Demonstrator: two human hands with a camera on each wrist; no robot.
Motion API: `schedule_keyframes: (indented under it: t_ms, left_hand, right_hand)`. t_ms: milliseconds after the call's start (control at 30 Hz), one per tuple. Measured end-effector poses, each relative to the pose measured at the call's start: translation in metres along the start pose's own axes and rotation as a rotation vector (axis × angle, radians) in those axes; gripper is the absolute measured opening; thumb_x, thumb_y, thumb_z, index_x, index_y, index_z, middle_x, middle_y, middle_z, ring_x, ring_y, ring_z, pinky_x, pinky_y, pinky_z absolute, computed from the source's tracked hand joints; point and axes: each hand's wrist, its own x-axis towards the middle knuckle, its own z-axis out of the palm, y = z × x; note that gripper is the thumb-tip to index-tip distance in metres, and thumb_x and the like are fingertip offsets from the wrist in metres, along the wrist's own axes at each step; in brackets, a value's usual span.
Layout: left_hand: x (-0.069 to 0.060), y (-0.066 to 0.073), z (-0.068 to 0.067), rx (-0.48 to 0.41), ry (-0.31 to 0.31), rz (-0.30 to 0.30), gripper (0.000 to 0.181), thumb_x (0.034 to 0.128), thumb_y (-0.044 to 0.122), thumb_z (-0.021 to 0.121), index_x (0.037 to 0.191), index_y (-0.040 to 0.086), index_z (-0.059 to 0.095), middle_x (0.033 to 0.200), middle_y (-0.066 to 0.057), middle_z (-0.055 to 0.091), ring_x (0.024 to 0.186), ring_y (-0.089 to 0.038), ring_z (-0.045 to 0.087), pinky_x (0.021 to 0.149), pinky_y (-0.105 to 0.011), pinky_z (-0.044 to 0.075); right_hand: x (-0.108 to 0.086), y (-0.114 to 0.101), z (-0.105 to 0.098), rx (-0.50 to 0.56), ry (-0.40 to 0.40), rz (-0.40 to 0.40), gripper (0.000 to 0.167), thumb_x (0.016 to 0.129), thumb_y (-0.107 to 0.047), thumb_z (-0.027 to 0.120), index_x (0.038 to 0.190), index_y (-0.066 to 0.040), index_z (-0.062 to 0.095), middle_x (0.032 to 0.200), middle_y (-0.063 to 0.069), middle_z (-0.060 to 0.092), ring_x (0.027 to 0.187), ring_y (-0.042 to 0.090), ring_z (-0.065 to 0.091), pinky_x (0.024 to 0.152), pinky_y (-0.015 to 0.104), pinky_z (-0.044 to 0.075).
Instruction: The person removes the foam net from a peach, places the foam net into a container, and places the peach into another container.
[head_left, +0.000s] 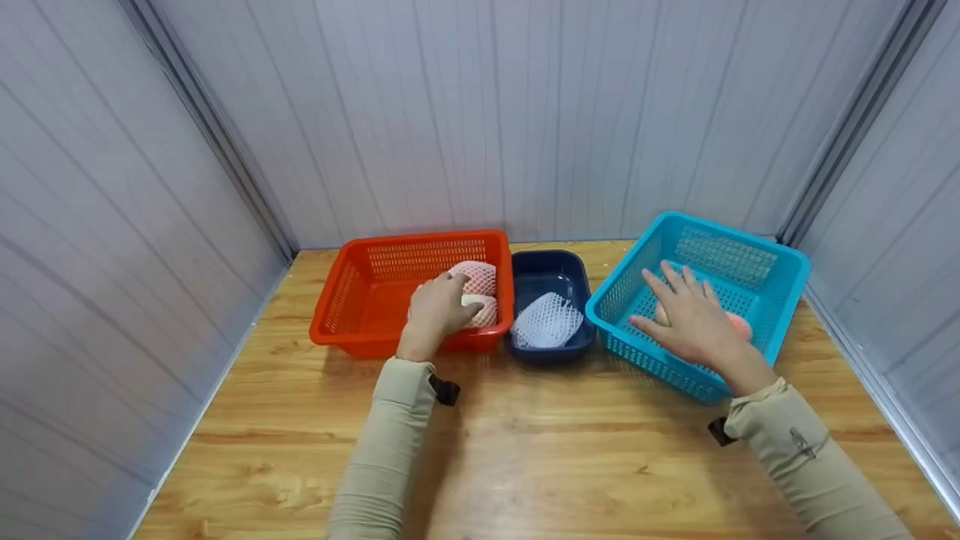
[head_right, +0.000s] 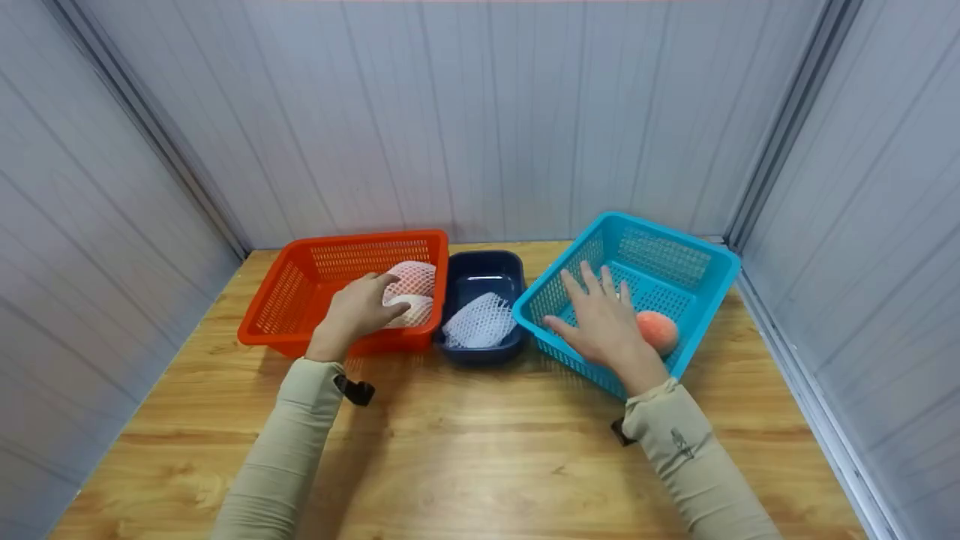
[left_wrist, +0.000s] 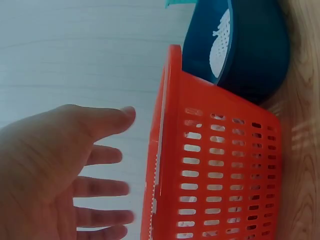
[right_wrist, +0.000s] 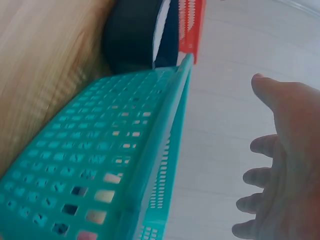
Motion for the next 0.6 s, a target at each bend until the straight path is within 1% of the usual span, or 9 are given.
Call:
schedule_keyframes:
  t_ms: [100,200,300,400,467,533,600]
  left_hand:
    - [0.003,-0.002,0.003,-0.033,-0.011,-0.007,0.06,0.0833,0.046,0.073,0.131,0.012,0.059,0.119,-0.009,0.064,0.096,-0.029,0.062,0.091,-0.046,0.047]
    - [0.008,-0.002,0.007,-0.05,-0.034,-0.017,0.061,0.0812,0.047,0.074,0.13,0.014,0.059,0.118,-0.007,0.065,0.095,-0.028,0.062,0.093,-0.047,0.044]
    - [0.012,-0.003,0.013,-0.035,-0.061,-0.031,0.061,0.0798,0.048,0.075,0.128,0.013,0.061,0.114,-0.008,0.066,0.092,-0.028,0.061,0.092,-0.049,0.043]
    - [0.013,-0.005,0.018,-0.013,-0.077,-0.054,0.062,0.0774,0.048,0.077,0.125,0.011,0.062,0.108,-0.009,0.068,0.086,-0.028,0.06,0.09,-0.049,0.044]
    - [0.014,-0.005,0.022,-0.01,-0.08,-0.066,0.06,0.0754,0.049,0.079,0.118,0.009,0.064,0.1,-0.01,0.067,0.081,-0.027,0.058,0.085,-0.047,0.046]
    - [0.016,-0.004,0.024,-0.002,-0.075,-0.061,0.055,0.0743,0.048,0.079,0.11,0.008,0.065,0.092,-0.009,0.066,0.078,-0.027,0.057,0.081,-0.046,0.048]
    - [0.018,-0.002,0.027,-0.009,-0.085,-0.054,0.051,0.0733,0.048,0.08,0.1,0.007,0.065,0.084,-0.009,0.063,0.075,-0.028,0.056,0.075,-0.043,0.048]
  right_hand:
    - [-0.006,-0.007,0.004,0.02,0.021,-0.021,0.08,0.094,-0.055,0.054,0.154,-0.011,0.024,0.157,0.023,0.014,0.141,0.049,0.006,0.106,0.068,0.009]
    - [-0.012,-0.015,0.006,0.034,0.048,-0.048,0.077,0.093,-0.05,0.059,0.153,-0.011,0.029,0.157,0.022,0.019,0.141,0.048,0.01,0.106,0.067,0.013]
    - [-0.018,-0.023,0.007,0.05,0.069,-0.082,0.075,0.092,-0.046,0.063,0.151,-0.011,0.032,0.156,0.021,0.022,0.141,0.047,0.013,0.106,0.067,0.016]
    - [-0.024,-0.03,0.01,0.068,0.072,-0.12,0.073,0.092,-0.044,0.063,0.151,-0.011,0.034,0.155,0.02,0.024,0.141,0.046,0.016,0.107,0.065,0.019]
    - [-0.027,-0.034,0.013,0.081,0.063,-0.143,0.073,0.092,-0.042,0.064,0.15,-0.01,0.034,0.155,0.02,0.025,0.141,0.045,0.017,0.106,0.063,0.022]
    - [-0.031,-0.036,0.016,0.099,0.055,-0.156,0.072,0.092,-0.04,0.065,0.15,-0.01,0.034,0.155,0.02,0.026,0.141,0.045,0.019,0.106,0.062,0.024]
    - [-0.035,-0.038,0.019,0.115,0.049,-0.162,0.071,0.092,-0.038,0.066,0.15,-0.01,0.035,0.154,0.019,0.027,0.14,0.045,0.02,0.105,0.062,0.026]
